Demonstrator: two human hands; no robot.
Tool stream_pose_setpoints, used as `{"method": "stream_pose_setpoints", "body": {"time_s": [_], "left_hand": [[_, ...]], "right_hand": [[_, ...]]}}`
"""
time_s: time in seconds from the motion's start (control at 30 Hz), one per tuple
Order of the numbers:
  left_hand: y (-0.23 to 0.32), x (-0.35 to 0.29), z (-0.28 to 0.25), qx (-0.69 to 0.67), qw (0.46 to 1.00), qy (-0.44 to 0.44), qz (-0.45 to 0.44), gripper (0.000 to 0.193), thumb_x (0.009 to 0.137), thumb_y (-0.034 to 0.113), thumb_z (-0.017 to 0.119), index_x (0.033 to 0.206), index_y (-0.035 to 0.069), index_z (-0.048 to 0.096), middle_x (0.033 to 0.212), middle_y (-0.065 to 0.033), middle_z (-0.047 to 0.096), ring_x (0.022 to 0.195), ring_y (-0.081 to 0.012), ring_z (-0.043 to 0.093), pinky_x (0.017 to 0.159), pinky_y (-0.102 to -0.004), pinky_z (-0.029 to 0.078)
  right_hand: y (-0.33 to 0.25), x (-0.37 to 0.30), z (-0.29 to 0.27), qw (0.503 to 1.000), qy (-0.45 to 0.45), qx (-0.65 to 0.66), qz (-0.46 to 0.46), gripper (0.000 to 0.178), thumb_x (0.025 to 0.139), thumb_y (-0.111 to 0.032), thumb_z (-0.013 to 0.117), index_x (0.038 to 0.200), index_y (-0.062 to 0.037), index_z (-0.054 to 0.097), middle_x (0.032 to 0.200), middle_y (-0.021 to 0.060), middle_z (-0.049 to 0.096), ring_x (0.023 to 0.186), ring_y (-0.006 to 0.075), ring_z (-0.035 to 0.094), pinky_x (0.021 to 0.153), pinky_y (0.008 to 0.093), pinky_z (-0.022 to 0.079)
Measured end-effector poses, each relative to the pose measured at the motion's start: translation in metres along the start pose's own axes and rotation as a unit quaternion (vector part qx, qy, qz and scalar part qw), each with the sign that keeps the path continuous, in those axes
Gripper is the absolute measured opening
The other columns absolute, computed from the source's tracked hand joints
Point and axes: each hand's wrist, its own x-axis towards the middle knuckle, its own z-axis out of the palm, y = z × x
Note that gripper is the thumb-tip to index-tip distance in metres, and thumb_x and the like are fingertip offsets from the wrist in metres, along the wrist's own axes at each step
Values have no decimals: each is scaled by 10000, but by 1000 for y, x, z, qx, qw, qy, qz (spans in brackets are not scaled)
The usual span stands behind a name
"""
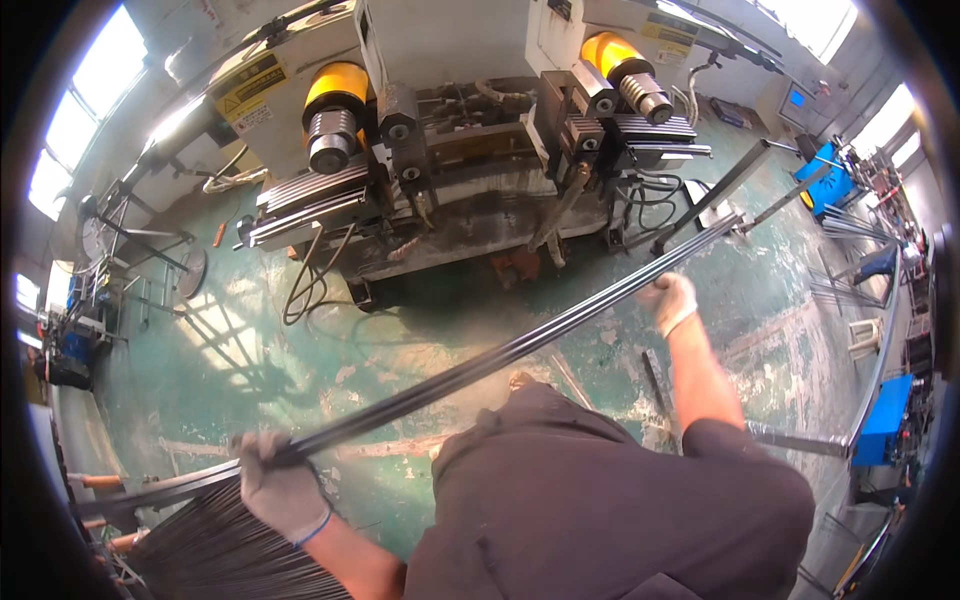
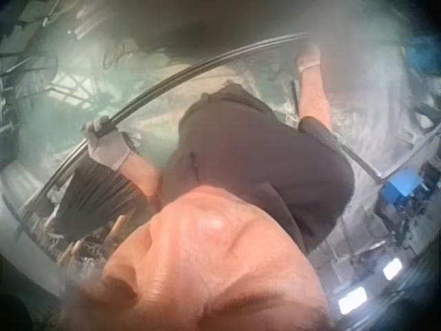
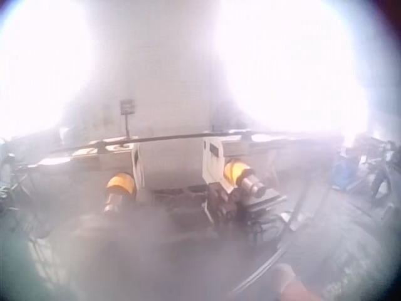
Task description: The person operates a metal rod bending machine, loading straight rods and retrieving bent ones. They then manually bend individual rods on a wooden jig and place the finished pieces onto a rack.
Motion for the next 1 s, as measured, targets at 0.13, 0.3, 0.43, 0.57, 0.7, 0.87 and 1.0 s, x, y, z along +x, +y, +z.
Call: {"method": "stream_pose_setpoints", "body": {"time_s": [0.13, 0.3, 0.43, 0.57, 0.7, 0.87, 1.0], "left_hand": [[-85, 40, 44, -39, 993, 14, -109, 177, 1014, 115, 651, 1158, 56, 568, 913, -65, 634, 872, -227, 573, 983, -492, 461], [-63, 90, 74, 18, 995, -37, -93, 207, 988, 166, 684, 1127, 13, 665, 963, -92, 665, 1006, -294, 633, 1131, -549, 421], [-15, 157, 53, -7, 992, -99, -82, 308, 974, 109, 660, 1246, -25, 611, 1065, -121, 651, 1045, -277, 613, 1129, -490, 432], [-11, 231, 12, 37, 993, -83, -71, 307, 981, 115, 664, 1248, -24, 610, 1078, -123, 656, 1061, -272, 616, 1118, -468, 448], [-26, 296, -32, 127, 988, -25, -81, 206, 1053, 196, 619, 1131, 6, 627, 1037, -95, 662, 1003, -259, 636, 1060, -463, 504], [-52, 362, -46, 147, 978, 70, -129, 217, 1056, 259, 635, 1036, 47, 594, 995, -97, 667, 992, -230, 649, 972, -387, 542], [-55, 403, -66, 87, 970, -67, -218, 370, 1057, 318, 619, 1231, -9, 619, 1205, -172, 680, 1158, -293, 634, 1075, -427, 496]], "right_hand": [[71, -68, 154, 955, -117, 268, 56, 259, 837, -15, 597, 1084, 13, 671, 1132, 187, 711, 1166, 421, 644, 1110, 619, 477], [51, -27, 149, 987, -114, 111, -33, 210, 1010, -180, 629, 1127, -15, 687, 1127, 142, 719, 1136, 364, 668, 1070, 478, 520], [22, 1, 139, 987, -43, 62, -142, 264, 1033, -246, 651, 1100, 9, 661, 1056, 124, 707, 1042, 325, 678, 990, 463, 552], [17, 32, 137, 969, -20, 94, -229, 380, 1035, -388, 630, 1108, -16, 649, 988, 91, 686, 974, 274, 666, 917, 428, 551], [60, 1, 267, 972, 75, 9, -224, 610, 1041, -632, 441, 924, -85, 684, 862, 48, 680, 817, 214, 642, 774, 350, 530], [132, -16, 393, 970, 34, 87, -226, 224, 1024, -242, 683, 1096, -33, 651, 880, 122, 696, 874, 279, 713, 786, 455, 614], [114, 7, 416, 976, 82, 95, -180, 204, 995, -188, 703, 1063, -1, 659, 929, 141, 707, 841, 290, 709, 760, 466, 612]]}}
